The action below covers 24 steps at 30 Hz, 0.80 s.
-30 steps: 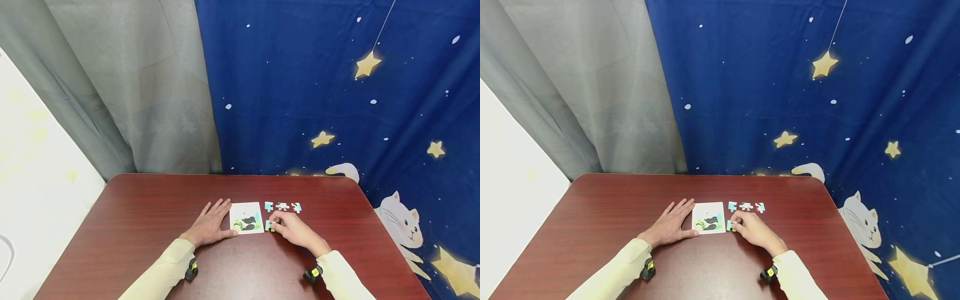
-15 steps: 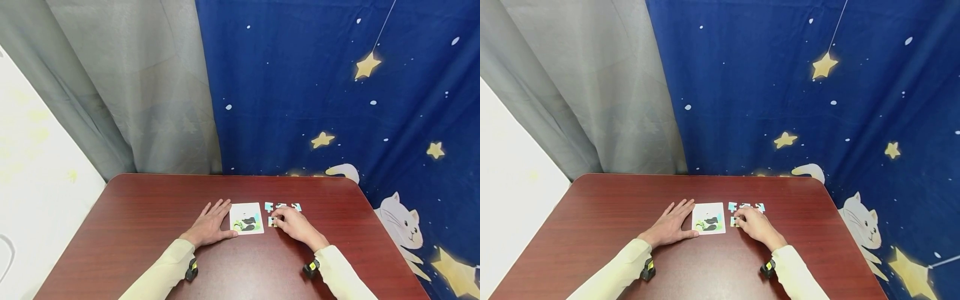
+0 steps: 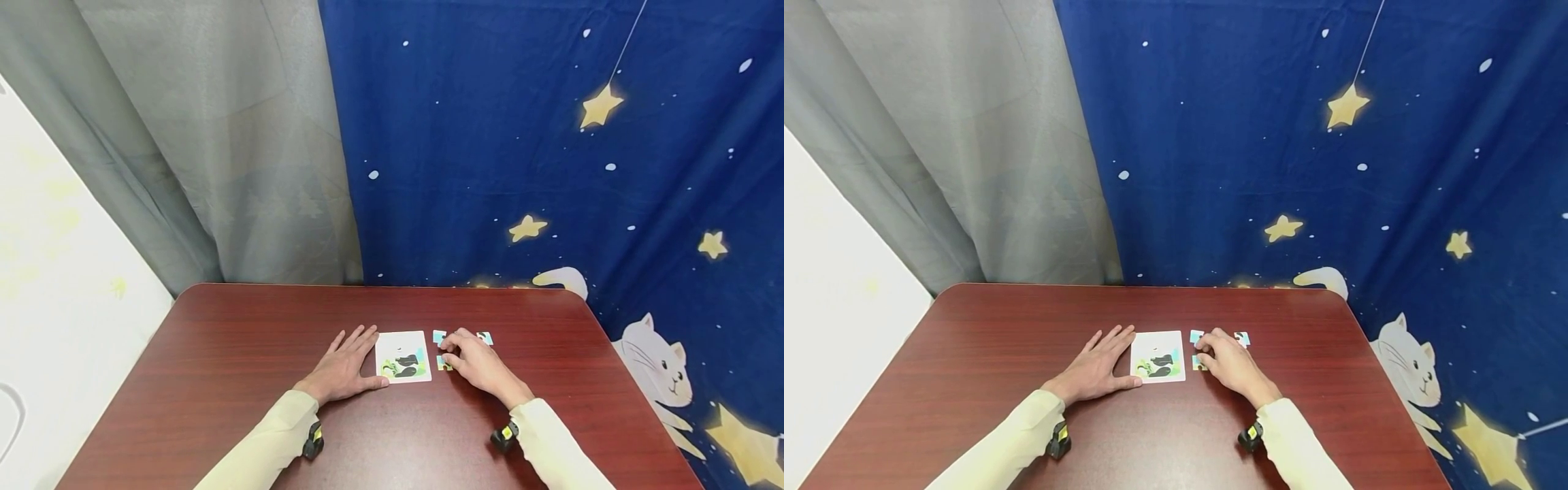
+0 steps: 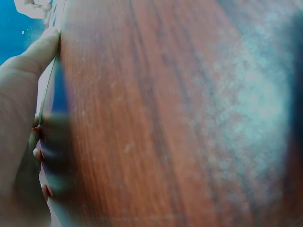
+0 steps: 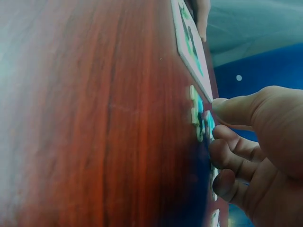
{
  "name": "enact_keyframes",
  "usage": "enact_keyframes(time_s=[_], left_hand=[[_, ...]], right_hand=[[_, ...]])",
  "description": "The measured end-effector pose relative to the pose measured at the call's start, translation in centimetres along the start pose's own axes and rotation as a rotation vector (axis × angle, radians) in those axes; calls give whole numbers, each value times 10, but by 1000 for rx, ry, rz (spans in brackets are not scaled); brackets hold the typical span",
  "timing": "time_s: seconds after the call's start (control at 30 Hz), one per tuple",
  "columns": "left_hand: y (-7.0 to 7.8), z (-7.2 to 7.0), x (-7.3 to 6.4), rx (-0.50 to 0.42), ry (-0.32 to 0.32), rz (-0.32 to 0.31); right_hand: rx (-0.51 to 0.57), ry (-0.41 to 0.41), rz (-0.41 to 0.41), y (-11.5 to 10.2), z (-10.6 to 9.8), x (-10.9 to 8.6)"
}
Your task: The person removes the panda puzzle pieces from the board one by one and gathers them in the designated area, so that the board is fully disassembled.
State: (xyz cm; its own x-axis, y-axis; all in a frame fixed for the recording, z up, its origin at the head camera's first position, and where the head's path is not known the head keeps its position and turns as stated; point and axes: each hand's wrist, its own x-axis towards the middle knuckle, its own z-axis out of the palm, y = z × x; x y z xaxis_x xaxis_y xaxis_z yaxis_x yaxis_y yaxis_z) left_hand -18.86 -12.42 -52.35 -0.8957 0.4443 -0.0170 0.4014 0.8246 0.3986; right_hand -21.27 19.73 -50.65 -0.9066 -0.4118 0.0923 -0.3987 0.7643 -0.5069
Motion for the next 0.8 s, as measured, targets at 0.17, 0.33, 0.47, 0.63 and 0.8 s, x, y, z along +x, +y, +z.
enact_keyframes(time_s=[0.17,0.33,0.47,0.63,0.8], left_hand=[[-1,0,0,-2,1,0],[-1,1,1,8,-4,-9],[-1,1,2,13,-8,-19],[-1,1,1,9,-6,-22],[-1,1,2,19,-7,-17]], right_hand=[[18,-17,-41,-11,0,7],[-9,-25,-87,-22,4,15],[-22,-46,-107,-31,8,22],[-28,-98,-111,-43,12,31],[-47,-167,-111,-53,17,38]])
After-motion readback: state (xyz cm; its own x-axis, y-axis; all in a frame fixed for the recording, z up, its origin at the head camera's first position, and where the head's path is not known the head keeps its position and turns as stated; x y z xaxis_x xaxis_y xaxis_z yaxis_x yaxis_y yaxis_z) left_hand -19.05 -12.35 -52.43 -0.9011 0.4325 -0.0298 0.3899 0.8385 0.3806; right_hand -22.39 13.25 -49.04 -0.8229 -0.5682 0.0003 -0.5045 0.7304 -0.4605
